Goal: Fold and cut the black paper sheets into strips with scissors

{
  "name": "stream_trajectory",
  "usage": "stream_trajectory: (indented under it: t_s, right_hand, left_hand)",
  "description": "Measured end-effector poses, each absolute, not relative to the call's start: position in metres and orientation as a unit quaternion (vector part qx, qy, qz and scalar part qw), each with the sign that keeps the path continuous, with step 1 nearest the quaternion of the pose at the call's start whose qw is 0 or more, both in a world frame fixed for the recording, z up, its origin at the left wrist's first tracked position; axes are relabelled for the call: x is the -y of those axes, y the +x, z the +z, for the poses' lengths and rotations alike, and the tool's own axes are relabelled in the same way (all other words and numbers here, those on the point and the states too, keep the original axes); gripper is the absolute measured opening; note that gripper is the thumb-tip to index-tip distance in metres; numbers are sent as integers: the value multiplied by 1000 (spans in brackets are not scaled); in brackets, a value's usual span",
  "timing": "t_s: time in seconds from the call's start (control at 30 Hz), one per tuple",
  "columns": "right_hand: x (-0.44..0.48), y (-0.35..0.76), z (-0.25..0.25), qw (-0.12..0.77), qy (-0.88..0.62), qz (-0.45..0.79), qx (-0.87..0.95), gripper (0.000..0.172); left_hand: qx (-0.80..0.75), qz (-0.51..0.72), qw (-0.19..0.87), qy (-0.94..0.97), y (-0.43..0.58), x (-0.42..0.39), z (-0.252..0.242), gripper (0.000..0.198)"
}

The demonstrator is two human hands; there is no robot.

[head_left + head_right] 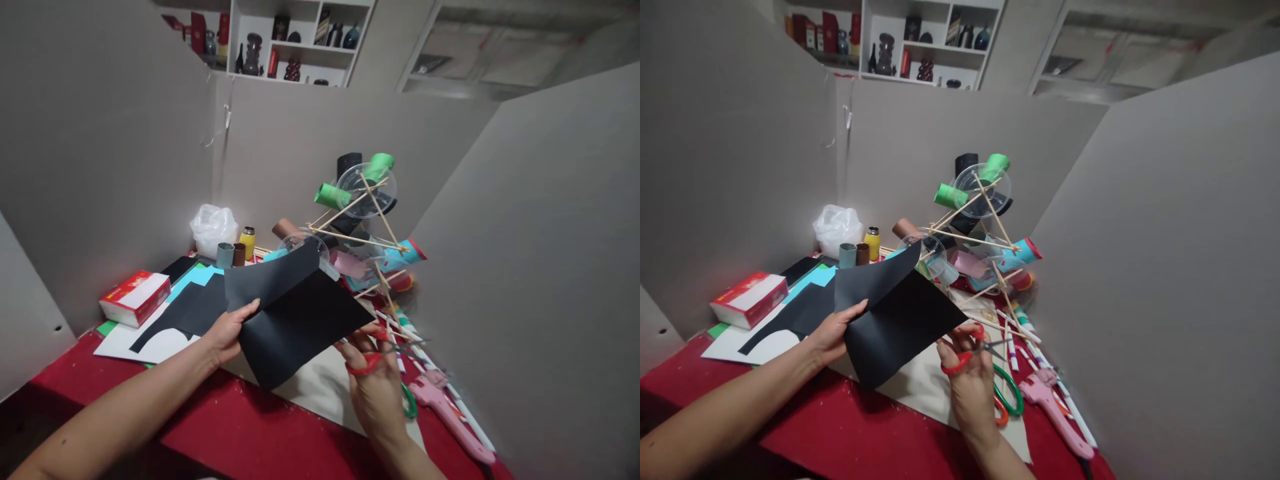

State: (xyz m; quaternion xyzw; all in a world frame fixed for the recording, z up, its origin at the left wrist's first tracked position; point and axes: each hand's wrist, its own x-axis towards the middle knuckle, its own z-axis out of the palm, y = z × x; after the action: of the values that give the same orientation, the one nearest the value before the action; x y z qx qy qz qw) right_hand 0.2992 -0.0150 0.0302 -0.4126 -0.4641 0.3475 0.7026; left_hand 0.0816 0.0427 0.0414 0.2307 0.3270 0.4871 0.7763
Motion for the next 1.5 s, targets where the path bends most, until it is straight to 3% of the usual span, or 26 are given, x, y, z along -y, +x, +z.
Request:
stream_trajectory:
  t_s: [0.2,0.3,0.53,0.73,0.93,1.33,1.5]
  right_hand:
    - [5,292,18,704,-481,343,394,35]
    - [2,302,29,705,-457,340,423,33]
    - [4,324,60,641,-374,518,426,48]
    - [5,327,33,552,-394,594,434,42]
    - [3,329,31,519,-411,620,421,56]
    - [-11,338,15,519,-489,553,430,52]
    - [-17,343,15,545,-546,445,454,47]
  left_hand:
    - [-341,491,743,300,92,-30,34,29]
    - [-277,432,763,394,76,-33,38,39]
    - [-113,375,822,414,38,-54,56,71]
    - [-244,362,801,410,60,-47,45,48]
    - [-362,365,728,453,68,-47,38,38]
    - [-471,395,450,648,89,-47,27,22]
    - [-506,412,456,606,91,-55,23,22]
